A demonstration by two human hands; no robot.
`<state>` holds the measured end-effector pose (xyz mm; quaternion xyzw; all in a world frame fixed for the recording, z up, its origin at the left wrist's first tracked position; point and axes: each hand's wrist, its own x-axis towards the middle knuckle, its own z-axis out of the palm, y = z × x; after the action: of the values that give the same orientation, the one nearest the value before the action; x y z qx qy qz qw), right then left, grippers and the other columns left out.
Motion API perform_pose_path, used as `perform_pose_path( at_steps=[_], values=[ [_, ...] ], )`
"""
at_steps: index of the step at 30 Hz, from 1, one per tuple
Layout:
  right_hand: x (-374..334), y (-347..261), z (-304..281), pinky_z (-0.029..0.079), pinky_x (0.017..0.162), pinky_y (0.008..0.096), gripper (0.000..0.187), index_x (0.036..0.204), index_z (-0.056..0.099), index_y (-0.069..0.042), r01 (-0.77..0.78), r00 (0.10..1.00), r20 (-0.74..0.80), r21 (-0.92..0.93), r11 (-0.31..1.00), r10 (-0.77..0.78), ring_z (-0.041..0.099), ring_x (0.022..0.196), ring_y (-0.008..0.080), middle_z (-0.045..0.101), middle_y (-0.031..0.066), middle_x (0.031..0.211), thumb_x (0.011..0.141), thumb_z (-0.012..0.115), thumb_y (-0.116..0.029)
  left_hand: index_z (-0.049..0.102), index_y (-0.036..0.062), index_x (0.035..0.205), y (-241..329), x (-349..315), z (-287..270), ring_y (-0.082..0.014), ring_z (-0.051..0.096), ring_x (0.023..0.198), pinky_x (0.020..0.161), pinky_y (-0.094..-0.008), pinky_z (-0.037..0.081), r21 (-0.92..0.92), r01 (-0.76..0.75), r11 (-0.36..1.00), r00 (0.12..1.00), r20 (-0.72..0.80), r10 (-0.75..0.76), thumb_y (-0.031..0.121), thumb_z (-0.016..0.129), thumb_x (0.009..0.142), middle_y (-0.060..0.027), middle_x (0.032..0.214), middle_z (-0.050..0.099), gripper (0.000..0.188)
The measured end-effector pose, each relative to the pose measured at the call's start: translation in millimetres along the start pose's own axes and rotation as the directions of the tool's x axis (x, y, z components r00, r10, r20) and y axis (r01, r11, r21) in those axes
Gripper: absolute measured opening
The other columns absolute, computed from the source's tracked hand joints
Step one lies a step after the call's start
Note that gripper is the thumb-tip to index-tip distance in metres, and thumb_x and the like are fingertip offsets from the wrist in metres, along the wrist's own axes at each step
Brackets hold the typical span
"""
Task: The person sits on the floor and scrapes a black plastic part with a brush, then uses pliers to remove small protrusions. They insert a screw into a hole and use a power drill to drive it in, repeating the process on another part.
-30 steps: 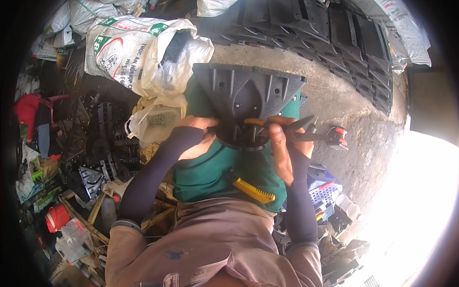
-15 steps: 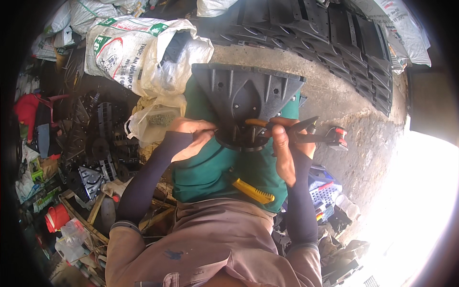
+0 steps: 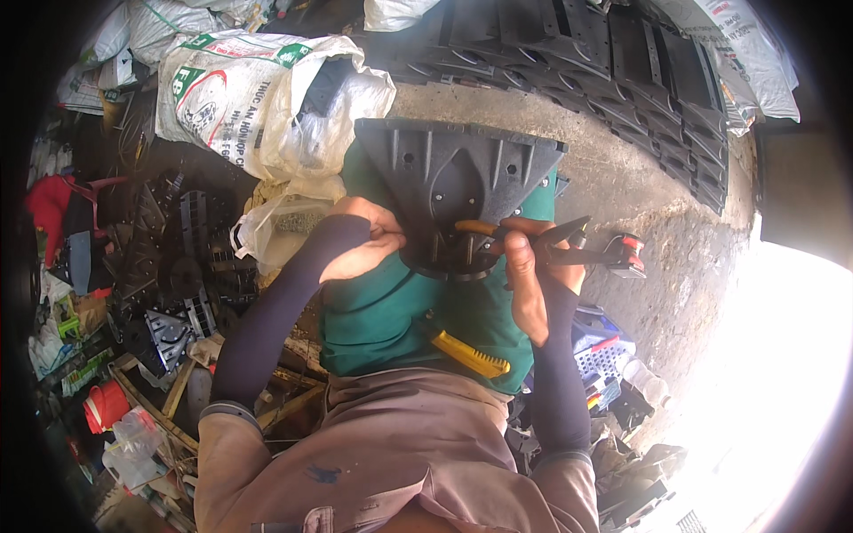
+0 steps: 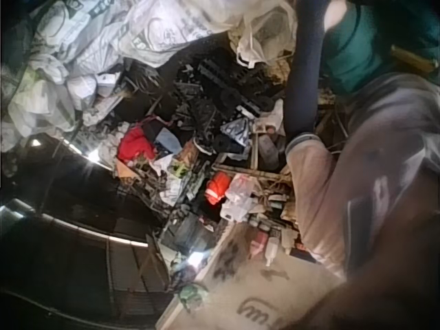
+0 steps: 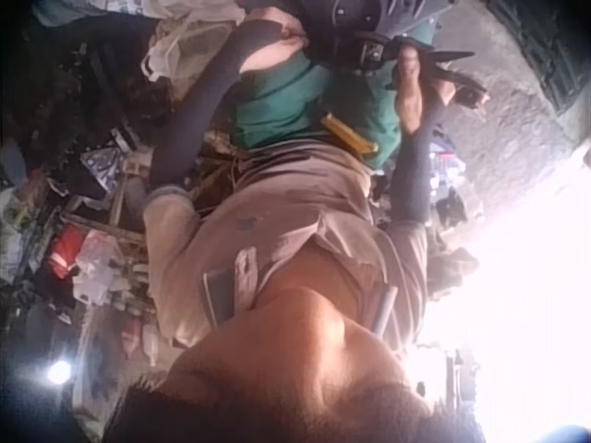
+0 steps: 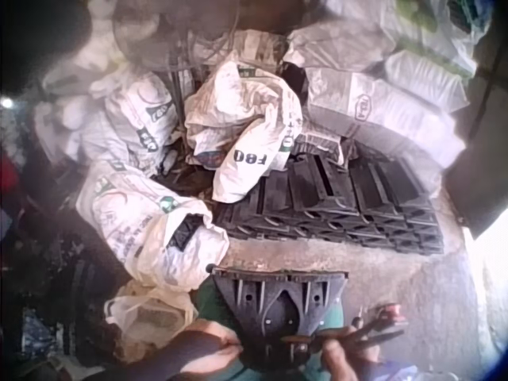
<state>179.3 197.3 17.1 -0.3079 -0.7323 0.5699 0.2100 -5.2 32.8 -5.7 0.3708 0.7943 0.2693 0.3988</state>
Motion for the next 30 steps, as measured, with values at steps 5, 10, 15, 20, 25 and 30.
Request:
perform_pose_path(
  at_steps=[5, 10, 15, 20, 25, 30],
  values=[
    [-0.9, -2.0, -2.0, 0.042, 0.053, 0.0221, 0.035, 0.105, 0.064, 0.002, -0.114, 0.993, -0.014, 0.077, 0.991, 0.115, 0.052, 0.057, 0.0074, 0.066, 0.0064, 0.075, 0.093, 0.063, -0.031, 0.067, 0.0021, 0.090, 1.3, -13.8, 9.7, -0.0092, 0.055, 0.056, 0.057, -0.0257, 0.045, -0.143, 0.085, 0.986, 0.979, -0.171, -0.109, 0.013, 0.063, 0.087, -0.0051, 0.062, 0.062, 0.012],
    [-1.2, -3.7, -3.9, 0.043, 0.054, 0.0227, 0.036, 0.105, 0.064, 0.001, -0.123, 0.992, 0.018, 0.074, 0.990, 0.122, 0.053, 0.059, 0.0076, 0.067, 0.0060, 0.076, 0.094, 0.062, -0.033, 0.068, 0.0033, 0.092, -1.0, -14.8, 12.1, -0.0102, 0.054, 0.053, 0.054, -0.0273, 0.043, -0.122, 0.073, 0.990, 0.980, -0.175, -0.094, 0.013, 0.063, 0.086, -0.0048, 0.062, 0.062, 0.012],
    [-0.6, -0.7, -3.6, 0.043, 0.055, 0.0229, 0.036, 0.106, 0.064, 0.001, -0.109, 0.994, 0.006, 0.065, 0.992, 0.108, 0.053, 0.059, 0.0075, 0.067, 0.0062, 0.077, 0.094, 0.062, -0.033, 0.069, 0.0065, 0.094, -9.9, -17.8, 10.3, -0.0219, 0.057, 0.052, 0.053, -0.0325, 0.045, 0.114, -0.172, 0.978, 0.971, -0.147, 0.188, 0.007, 0.064, 0.081, -0.0112, 0.065, 0.063, 0.014],
    [-0.5, 3.3, -1.5, 0.030, 0.043, 0.0201, 0.039, 0.107, 0.062, 0.000, -0.041, 0.999, 0.006, 0.041, 0.998, 0.040, 0.040, 0.047, 0.0030, 0.065, 0.0053, 0.075, 0.097, 0.055, -0.037, 0.067, 0.0059, 0.090, -19.4, -14.9, 20.0, -0.0296, 0.065, 0.064, 0.055, -0.0374, 0.049, 0.301, -0.284, 0.910, 0.888, -0.277, 0.368, 0.008, 0.068, 0.078, -0.0117, 0.072, 0.066, 0.012],
    [-1.1, 2.9, -2.6, 0.038, 0.050, 0.0217, 0.036, 0.106, 0.063, 0.001, -0.078, 0.997, 0.011, 0.074, 0.994, 0.078, 0.048, 0.055, 0.0055, 0.066, 0.0058, 0.076, 0.095, 0.059, -0.033, 0.064, 0.0053, 0.086, -19.7, -18.8, 23.2, -0.0306, 0.065, 0.062, 0.055, -0.0382, 0.049, 0.390, -0.290, 0.874, 0.875, -0.262, 0.407, 0.009, 0.068, 0.079, -0.0107, 0.071, 0.066, 0.009],
    [-2.3, 3.7, -2.1, 0.030, 0.044, 0.0200, 0.038, 0.108, 0.062, 0.000, -0.027, 1.000, 0.009, 0.055, 0.998, 0.027, 0.040, 0.048, 0.0029, 0.064, 0.0045, 0.075, 0.098, 0.055, -0.036, 0.062, 0.0048, 0.089, -12.8, -20.4, 20.3, -0.0315, 0.064, 0.062, 0.055, -0.0385, 0.049, 0.432, -0.159, 0.888, 0.946, -0.190, 0.262, 0.012, 0.066, 0.083, -0.0121, 0.072, 0.066, 0.010]
  ],
)
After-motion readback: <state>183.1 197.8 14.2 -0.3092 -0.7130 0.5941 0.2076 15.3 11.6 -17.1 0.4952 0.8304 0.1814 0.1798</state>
